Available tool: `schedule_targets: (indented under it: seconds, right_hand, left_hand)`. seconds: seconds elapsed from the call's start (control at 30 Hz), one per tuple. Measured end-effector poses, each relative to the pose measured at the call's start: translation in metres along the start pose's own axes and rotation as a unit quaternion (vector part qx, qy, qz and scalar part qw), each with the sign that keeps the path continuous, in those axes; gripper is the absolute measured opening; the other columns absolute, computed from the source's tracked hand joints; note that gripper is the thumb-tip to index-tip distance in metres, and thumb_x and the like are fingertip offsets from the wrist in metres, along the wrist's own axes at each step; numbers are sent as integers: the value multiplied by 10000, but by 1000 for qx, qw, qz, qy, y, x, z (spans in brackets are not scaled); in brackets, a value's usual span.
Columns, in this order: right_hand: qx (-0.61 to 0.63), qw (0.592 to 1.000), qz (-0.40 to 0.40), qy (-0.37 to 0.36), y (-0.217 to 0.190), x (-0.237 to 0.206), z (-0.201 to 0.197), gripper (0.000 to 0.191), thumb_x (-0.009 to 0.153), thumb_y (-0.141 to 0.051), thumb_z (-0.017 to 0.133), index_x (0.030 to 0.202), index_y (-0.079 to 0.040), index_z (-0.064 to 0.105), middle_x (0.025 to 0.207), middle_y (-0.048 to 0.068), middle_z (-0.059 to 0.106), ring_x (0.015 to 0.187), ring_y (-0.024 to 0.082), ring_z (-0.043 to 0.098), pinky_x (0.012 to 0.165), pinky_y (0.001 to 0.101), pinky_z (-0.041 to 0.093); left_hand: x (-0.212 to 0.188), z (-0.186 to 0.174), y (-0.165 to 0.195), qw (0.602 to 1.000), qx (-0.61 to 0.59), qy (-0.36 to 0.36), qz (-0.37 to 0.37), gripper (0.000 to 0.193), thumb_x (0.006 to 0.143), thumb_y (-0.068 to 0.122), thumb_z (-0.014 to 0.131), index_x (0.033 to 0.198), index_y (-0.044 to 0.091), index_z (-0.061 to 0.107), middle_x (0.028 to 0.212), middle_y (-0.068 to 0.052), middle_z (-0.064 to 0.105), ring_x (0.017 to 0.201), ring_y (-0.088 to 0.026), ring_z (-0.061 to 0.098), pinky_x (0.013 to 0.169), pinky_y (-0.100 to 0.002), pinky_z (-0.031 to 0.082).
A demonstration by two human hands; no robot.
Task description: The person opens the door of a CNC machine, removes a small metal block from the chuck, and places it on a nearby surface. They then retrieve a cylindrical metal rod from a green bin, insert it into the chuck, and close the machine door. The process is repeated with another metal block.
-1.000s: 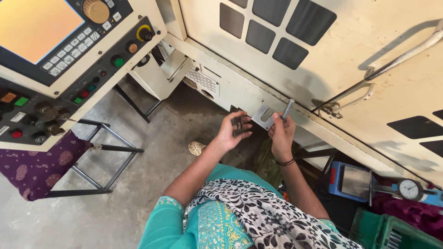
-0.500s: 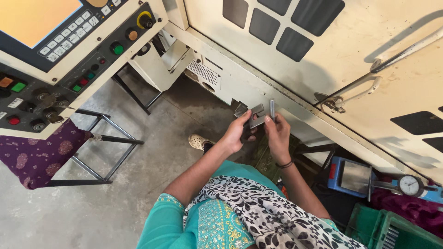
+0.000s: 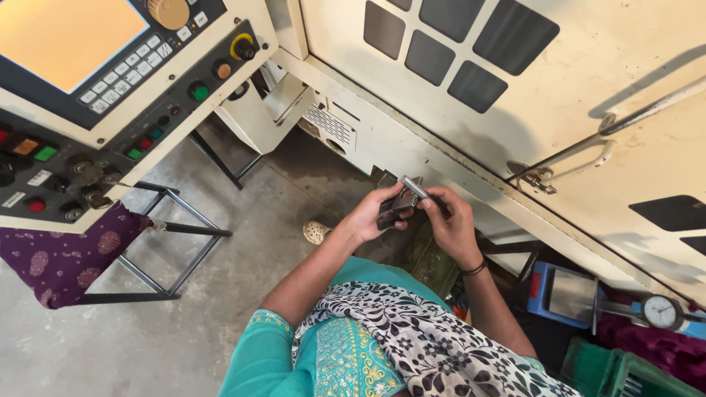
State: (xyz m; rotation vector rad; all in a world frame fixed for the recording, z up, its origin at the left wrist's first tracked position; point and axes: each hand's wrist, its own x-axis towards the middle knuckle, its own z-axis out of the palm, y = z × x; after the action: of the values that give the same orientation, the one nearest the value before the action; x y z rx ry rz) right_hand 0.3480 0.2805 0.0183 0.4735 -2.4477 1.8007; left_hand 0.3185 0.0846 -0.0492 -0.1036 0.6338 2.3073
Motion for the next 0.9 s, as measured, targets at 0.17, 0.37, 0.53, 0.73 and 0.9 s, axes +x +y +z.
schedule_targets:
  seconds: [0.17,0.37,0.53,0.73,0.9]
  right_hand:
    - [-102,995,-18,3,-13,14,4,186,1015,-110,659,1157,8,679,817,96,663,687,143,581,633,285,483]
    - [-144,989,-4,-29,-10,23,5,210,1030,-167,611,1157,-13,678,741,106,595,591,172,528,576,315,441]
    - [-35,994,16,-98,12,22,8,253,1125,-212,538,1006,-4,618,710,47,474,649,134,419,590,303,392]
    - [-13,996,-10,-90,25,6,4,270,1111,-231,483,1104,-8,635,706,-1,476,645,100,427,585,279,396]
    - [132,975,121,-128,39,-9,-12,398,1089,-318,496,1247,-17,704,711,-43,478,646,69,407,581,260,341]
  left_hand:
    - [4,-10,9,1000,8,0,-1,328,1066,419,540,1055,104,631,884,-10,639,760,-151,573,582,-308,453]
    - [11,-22,16,1000,11,14,-9,305,1071,403,550,1035,110,624,864,-21,637,765,-161,594,585,-320,467]
    - [15,-25,17,997,34,74,-20,227,1037,362,549,1046,149,630,851,-21,653,732,-160,615,577,-356,499]
    - [14,-22,9,997,68,38,-9,232,1038,349,569,1089,135,643,867,-23,662,724,-150,620,583,-350,524]
    - [16,-10,4,973,214,78,-30,275,1007,380,568,1165,183,678,927,29,692,780,-80,651,591,-291,524]
